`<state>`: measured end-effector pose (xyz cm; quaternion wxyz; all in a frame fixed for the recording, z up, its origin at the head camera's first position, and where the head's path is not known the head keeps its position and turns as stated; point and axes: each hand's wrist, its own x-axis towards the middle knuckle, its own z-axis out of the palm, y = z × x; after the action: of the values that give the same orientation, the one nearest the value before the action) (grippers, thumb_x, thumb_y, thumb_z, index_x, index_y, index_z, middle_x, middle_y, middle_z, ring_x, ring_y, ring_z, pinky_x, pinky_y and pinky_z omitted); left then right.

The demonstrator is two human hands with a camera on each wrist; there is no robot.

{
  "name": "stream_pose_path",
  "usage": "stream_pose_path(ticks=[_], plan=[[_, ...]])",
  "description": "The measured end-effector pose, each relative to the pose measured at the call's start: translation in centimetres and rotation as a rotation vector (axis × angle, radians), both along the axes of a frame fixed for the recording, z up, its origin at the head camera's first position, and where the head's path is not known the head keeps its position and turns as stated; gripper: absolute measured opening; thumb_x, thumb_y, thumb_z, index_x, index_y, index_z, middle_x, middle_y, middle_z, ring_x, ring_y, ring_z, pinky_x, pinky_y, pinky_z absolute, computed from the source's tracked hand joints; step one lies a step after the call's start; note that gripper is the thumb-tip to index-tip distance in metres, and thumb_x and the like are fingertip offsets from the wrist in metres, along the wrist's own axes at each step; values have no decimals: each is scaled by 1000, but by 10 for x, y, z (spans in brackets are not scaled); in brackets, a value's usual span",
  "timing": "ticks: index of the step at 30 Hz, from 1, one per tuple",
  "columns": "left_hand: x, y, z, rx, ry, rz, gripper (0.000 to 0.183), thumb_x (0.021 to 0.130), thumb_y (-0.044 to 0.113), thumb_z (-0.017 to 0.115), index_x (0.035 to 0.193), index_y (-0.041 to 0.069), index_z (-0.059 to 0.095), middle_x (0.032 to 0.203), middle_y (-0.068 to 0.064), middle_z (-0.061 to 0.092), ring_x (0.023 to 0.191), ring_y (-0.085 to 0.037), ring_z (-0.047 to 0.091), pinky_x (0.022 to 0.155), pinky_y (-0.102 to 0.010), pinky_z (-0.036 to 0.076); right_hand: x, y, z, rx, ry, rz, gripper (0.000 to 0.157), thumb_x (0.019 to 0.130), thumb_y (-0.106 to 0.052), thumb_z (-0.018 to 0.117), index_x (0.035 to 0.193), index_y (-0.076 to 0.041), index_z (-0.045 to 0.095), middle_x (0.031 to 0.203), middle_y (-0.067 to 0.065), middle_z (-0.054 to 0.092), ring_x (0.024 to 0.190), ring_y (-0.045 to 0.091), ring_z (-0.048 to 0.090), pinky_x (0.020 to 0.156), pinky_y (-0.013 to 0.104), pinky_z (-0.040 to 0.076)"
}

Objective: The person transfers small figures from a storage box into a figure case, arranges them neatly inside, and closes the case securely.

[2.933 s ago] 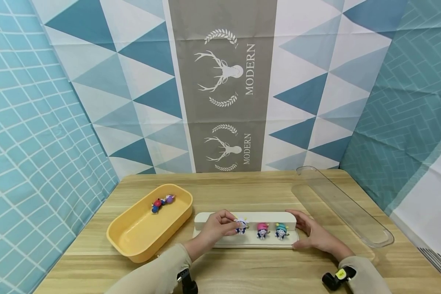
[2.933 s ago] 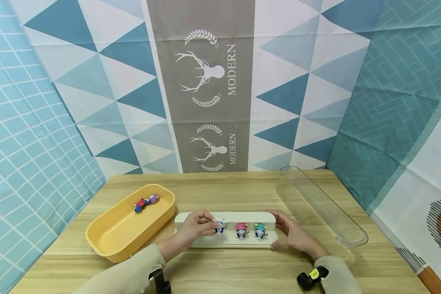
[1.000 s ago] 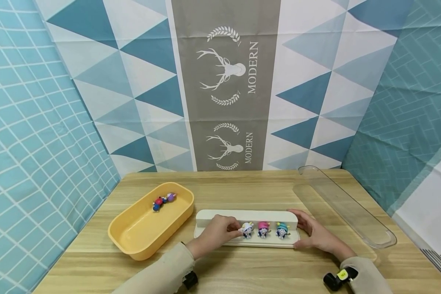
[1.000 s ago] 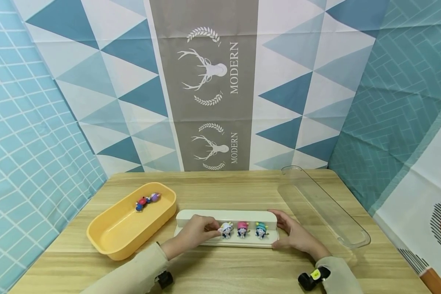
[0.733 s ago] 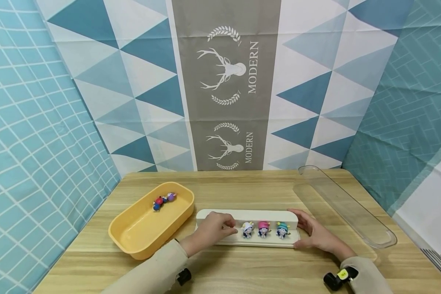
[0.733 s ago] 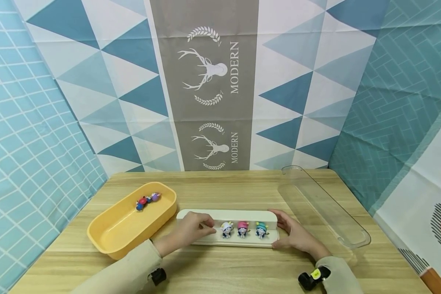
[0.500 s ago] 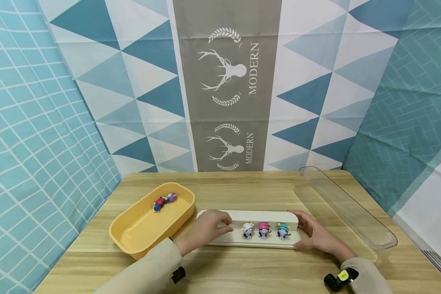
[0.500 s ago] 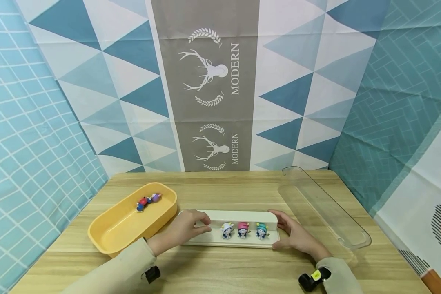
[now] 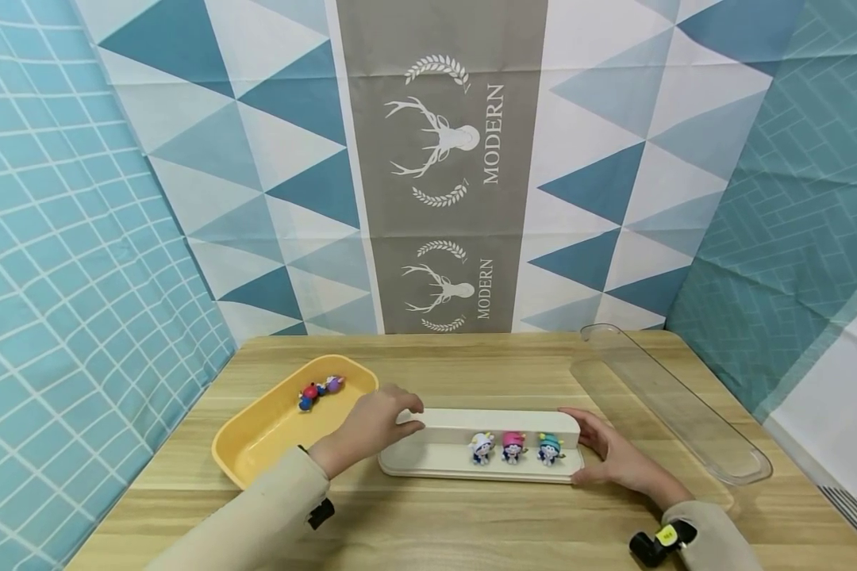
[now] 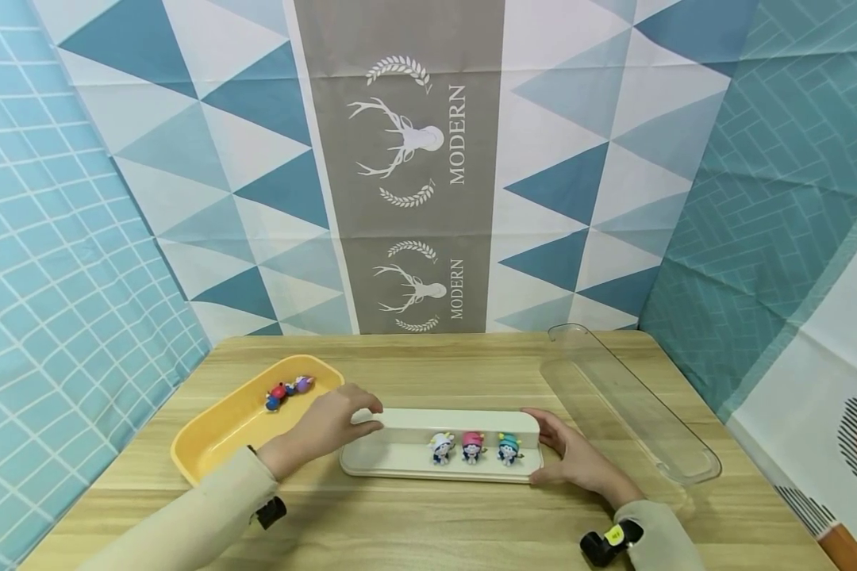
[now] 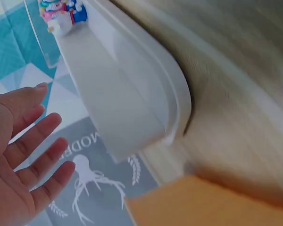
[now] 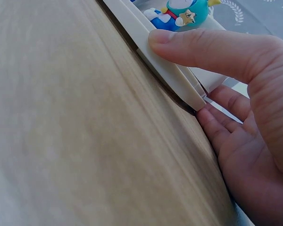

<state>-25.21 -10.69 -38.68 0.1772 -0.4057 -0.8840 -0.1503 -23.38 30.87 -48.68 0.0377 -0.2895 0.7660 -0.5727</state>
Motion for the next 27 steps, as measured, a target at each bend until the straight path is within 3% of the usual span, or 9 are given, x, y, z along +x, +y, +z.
stream_pose_path(ticks=[8,15,23,27], plan=[[-9,-16,16,-28,165,-12,23,80,16,84,97,6,72,91,-5,71,84,-22,64,71,-34,56,0,0,0,-10,26,18,99,73,0,85,150,10,24,146,36,32,126,-3,46,102,11,33],[-17,-32,29,-76,168,48,29,79,15,85,102,6,71,96,-7,71,84,-23,67,72,-36,57,0,0,-1,-6,27,14,99,72,-1,86,150,9,25,145,35,33,125,-3,46,102,11,34],[-26,-52,35,-154,182,109,32,85,14,80,113,2,68,107,-12,69,99,-32,64,82,-48,54,0,0,0,-5,34,7,99,72,-1,86,150,10,25,145,33,35,125,-3,47,101,11,34],[-31,-63,35,-201,172,159,34,88,17,77,117,2,66,113,-14,67,106,-35,61,84,-52,51,0,0,-1,-8,45,15,99,72,0,85,150,11,25,146,24,39,126,-2,47,102,11,34]])
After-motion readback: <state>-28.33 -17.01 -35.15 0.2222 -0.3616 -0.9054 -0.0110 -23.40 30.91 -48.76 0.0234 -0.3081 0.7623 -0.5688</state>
